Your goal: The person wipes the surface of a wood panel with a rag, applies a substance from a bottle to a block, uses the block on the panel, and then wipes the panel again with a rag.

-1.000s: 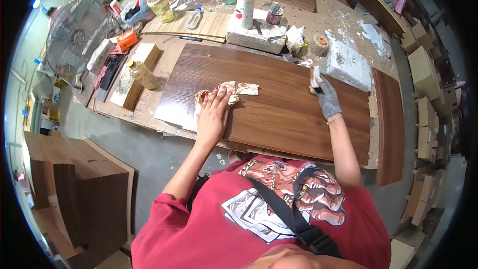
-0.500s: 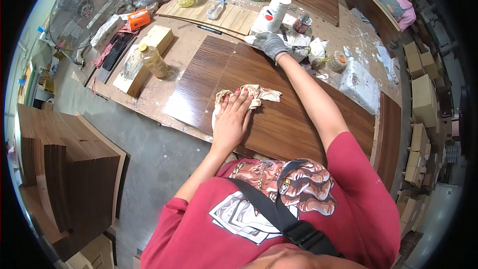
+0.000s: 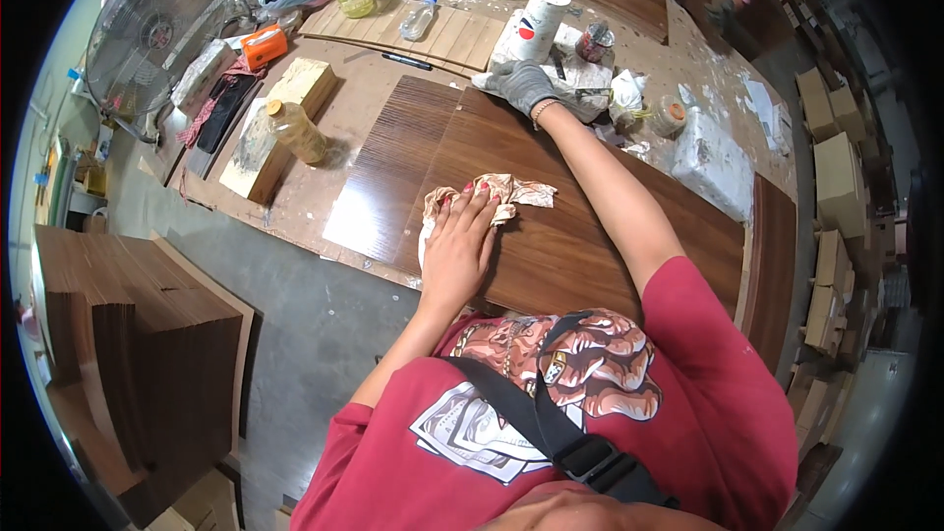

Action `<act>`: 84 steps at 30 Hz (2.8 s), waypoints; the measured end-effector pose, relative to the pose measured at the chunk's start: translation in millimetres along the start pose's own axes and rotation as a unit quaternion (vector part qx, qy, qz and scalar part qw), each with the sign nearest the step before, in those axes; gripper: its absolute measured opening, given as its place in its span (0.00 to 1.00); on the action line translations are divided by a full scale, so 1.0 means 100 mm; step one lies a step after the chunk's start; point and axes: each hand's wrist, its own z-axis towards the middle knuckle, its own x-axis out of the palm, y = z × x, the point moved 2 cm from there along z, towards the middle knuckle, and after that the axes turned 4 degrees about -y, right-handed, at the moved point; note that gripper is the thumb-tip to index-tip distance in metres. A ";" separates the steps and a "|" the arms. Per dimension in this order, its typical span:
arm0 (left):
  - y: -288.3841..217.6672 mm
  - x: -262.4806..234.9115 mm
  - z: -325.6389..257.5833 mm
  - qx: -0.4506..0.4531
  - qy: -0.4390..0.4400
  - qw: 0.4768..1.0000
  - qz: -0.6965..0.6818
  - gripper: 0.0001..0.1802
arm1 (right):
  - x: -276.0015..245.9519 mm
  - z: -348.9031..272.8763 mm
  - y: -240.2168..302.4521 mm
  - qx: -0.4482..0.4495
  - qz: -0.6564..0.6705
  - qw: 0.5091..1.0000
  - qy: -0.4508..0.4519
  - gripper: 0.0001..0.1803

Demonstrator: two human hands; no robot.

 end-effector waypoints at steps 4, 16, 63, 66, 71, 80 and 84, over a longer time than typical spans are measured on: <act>-0.05 0.04 0.04 0.014 0.000 1.000 -0.003 0.22 | 0.13 0.03 0.00 0.013 -0.011 1.000 -0.002 0.29; 0.01 0.07 0.09 0.021 0.002 1.000 0.010 0.24 | -0.61 -0.80 -0.62 0.090 0.009 0.995 -0.047 0.31; 0.13 0.38 0.65 0.045 0.068 0.994 0.078 0.27 | -1.32 -1.93 -2.20 0.260 -0.123 0.941 -0.180 0.26; 0.13 0.36 0.66 0.052 0.067 0.994 0.074 0.27 | -1.58 -2.34 -2.79 0.247 -0.161 0.933 -0.208 0.22; 0.21 0.33 0.67 0.071 0.061 0.993 0.075 0.26 | -2.03 -2.89 -3.50 0.339 -0.180 0.889 -0.248 0.21; 0.41 0.25 0.66 0.045 0.071 0.995 0.046 0.25 | -1.93 -2.62 -3.37 0.272 -0.152 0.915 -0.256 0.25; 0.43 0.29 0.68 0.039 0.068 0.996 0.045 0.25 | -2.02 -2.56 -3.55 0.356 -0.225 0.893 -0.162 0.26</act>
